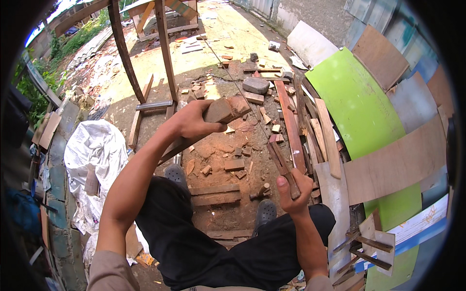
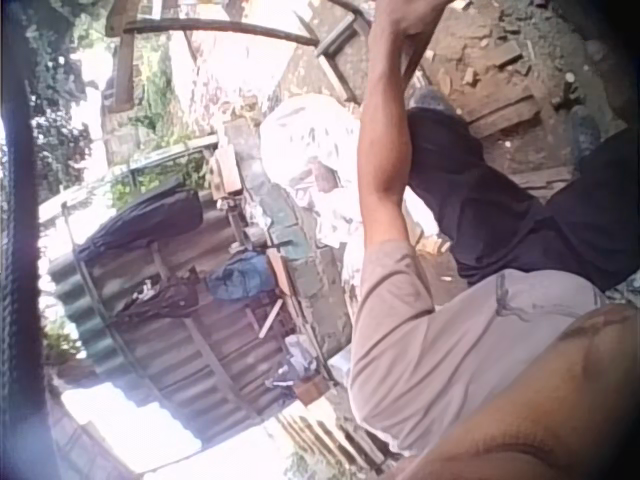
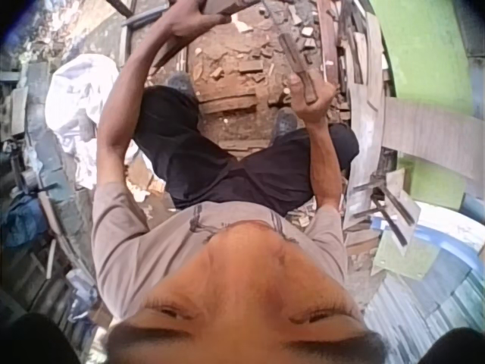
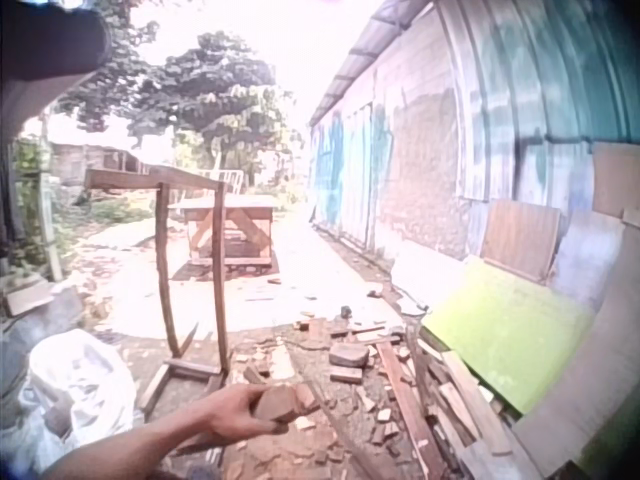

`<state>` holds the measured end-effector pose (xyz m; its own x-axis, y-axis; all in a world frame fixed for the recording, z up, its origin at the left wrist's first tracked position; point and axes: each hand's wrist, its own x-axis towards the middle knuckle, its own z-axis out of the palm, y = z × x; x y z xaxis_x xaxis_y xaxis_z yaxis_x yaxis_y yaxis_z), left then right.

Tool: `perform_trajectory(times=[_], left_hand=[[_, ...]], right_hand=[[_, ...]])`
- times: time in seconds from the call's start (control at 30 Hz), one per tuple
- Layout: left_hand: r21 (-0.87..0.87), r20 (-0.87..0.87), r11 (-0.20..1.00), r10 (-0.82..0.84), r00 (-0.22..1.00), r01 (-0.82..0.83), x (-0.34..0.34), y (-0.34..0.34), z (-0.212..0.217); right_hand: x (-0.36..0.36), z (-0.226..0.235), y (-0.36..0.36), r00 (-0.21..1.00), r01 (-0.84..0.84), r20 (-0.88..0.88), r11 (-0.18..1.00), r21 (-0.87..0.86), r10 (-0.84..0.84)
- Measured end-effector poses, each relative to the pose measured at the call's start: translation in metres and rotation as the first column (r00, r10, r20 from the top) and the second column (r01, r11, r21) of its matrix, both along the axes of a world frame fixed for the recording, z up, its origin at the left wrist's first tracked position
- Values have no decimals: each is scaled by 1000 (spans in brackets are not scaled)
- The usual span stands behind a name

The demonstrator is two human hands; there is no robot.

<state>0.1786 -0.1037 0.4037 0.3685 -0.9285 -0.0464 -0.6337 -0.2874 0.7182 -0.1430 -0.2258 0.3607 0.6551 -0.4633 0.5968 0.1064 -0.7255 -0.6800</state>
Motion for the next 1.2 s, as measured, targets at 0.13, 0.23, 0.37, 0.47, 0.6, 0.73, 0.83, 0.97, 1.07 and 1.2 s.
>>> perform_trajectory(times=[0.13, 0.23, 0.37, 0.47, 0.6, 0.73, 0.83, 0.97, 1.07, 1.2], left_hand=[[-60, -8, 996, 62, 998, -63, 13, -1, -16], [-90, 104, 986, 152, 983, -143, 17, 0, -19], [-42, 182, 985, 170, 969, -165, 23, 0, -17], [20, 255, 989, 134, 957, -144, 26, -1, -18], [145, 391, 989, -31, 920, -28, 18, -6, -11], [58, 406, 996, 35, 913, -64, 24, -12, -26], [48, 399, 979, 163, 902, -198, 38, -5, -23], [80, 395, 990, 79, 915, -120, 22, -9, -18], [94, 387, 994, 11, 922, -51, 6, -24, -16], [80, 407, 996, -7, 913, -28, 8, -24, -21]], right_hand=[[5, 7, 10, 999, -21, -26, 999, 51, 22], [8, 6, 17, 996, -18, -82, 992, 128, 29], [13, 10, 25, 989, -37, -134, 980, 195, 64], [16, 7, 22, 984, -42, -157, 963, 267, 87], [36, -10, 10, 983, -13, -172, 947, 322, 72], [58, -8, 21, 995, -54, -59, 946, 319, 77], [44, -3, 35, 985, -71, -122, 939, 337, 118], [53, -10, 19, 985, -51, -145, 965, 256, 90], [72, -21, 8, 991, 94, -85, 988, -123, -105], [72, -18, -6, 974, 220, -66, 975, 10, -219]])
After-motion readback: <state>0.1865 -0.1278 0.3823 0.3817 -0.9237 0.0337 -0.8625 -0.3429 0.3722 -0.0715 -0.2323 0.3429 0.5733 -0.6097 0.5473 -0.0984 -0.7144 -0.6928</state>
